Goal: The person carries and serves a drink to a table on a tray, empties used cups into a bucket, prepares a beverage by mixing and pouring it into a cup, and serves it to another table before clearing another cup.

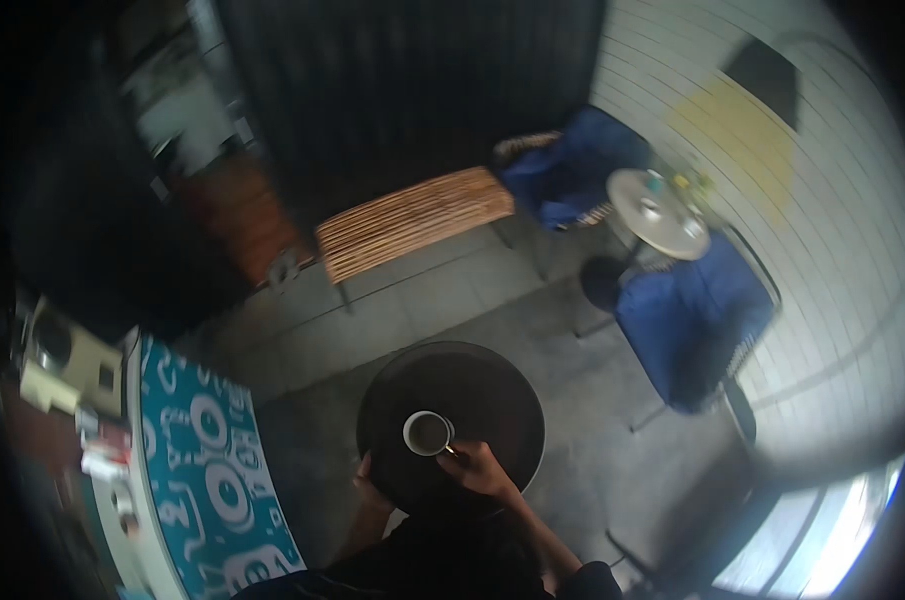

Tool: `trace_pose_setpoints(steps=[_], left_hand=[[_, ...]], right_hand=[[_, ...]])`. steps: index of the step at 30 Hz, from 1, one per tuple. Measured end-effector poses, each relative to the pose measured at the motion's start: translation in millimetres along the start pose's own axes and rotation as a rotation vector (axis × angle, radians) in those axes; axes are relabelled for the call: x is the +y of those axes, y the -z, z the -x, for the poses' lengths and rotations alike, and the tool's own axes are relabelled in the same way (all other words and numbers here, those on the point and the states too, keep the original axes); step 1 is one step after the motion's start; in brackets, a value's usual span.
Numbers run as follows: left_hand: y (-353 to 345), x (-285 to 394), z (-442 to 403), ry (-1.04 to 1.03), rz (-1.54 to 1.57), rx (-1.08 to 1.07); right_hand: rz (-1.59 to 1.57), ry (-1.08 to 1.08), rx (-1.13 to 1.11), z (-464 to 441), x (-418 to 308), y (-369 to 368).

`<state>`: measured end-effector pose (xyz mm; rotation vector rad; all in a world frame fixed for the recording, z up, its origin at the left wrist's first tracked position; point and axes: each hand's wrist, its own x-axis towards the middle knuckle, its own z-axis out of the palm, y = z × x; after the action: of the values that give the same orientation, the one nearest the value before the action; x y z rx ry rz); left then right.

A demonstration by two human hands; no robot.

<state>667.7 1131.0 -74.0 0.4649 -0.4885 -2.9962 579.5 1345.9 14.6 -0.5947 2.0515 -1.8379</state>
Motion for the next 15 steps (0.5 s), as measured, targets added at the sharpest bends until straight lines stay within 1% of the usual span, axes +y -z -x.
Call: trace_pose_setpoints(steps=[1, 2, 4, 5, 7, 8, 10, 11, 12, 13, 14, 15], left_hand=[[11.5, 13.3, 0.6, -0.057, 0.049, -0.052], [9.5, 24.6, -0.9, -0.127, 0.075, -0.036], [-2.2, 50.0, -9.9, -0.249, -0.046, 0.302], [-3.0, 61.7, -17.4, -0.302, -0.019, 0.314], [-1.0, 77.9, -34.2, -0.372, 0.087, 0.281], [4.8, 86.8, -45.1, -0.412, 0.106, 0.328], [53.3, 97.7, -71.0, -0.645, 0.234, -0.055], [38.3, 112.1, -81.2, -0.679, 0.242, -0.049], [8.6, 129.5, -84.4, -0.676, 0.215, 0.174], [-11.6, 141.2, -88.7, -0.666, 0.197, 0.396], [-19.1, 147.3, -95.8, -0.706, 0.218, 0.403], [-22.8, 159.9, -103.5, -0.737, 0.241, 0.422]], right_hand=[[0.095, 0.004, -0.123, -23.4, -6.6, -8.3], [0.102, 0.020, -0.197, -46.0, -9.6, -17.8], [0.107, 0.149, -0.261, -94.0, -12.7, -36.7], [0.110, 0.167, -0.319, -119.9, -15.7, -44.5], [0.089, 0.244, -0.338, -162.9, -19.4, -52.7], [0.083, 0.249, -0.376, -186.6, -25.1, -55.4], [0.119, 0.346, -0.374, -245.2, -44.9, -57.4], [0.186, 0.372, -0.366, -273.4, -57.3, -55.8], [0.183, 0.378, -0.402, -302.0, -62.9, -55.5], [0.232, 0.473, -0.310, -331.2, -67.0, -55.6], [0.273, 0.578, -0.218, -360.0, -68.8, -55.0], [0.285, 0.606, -0.185, -391.2, -66.5, -58.6]])
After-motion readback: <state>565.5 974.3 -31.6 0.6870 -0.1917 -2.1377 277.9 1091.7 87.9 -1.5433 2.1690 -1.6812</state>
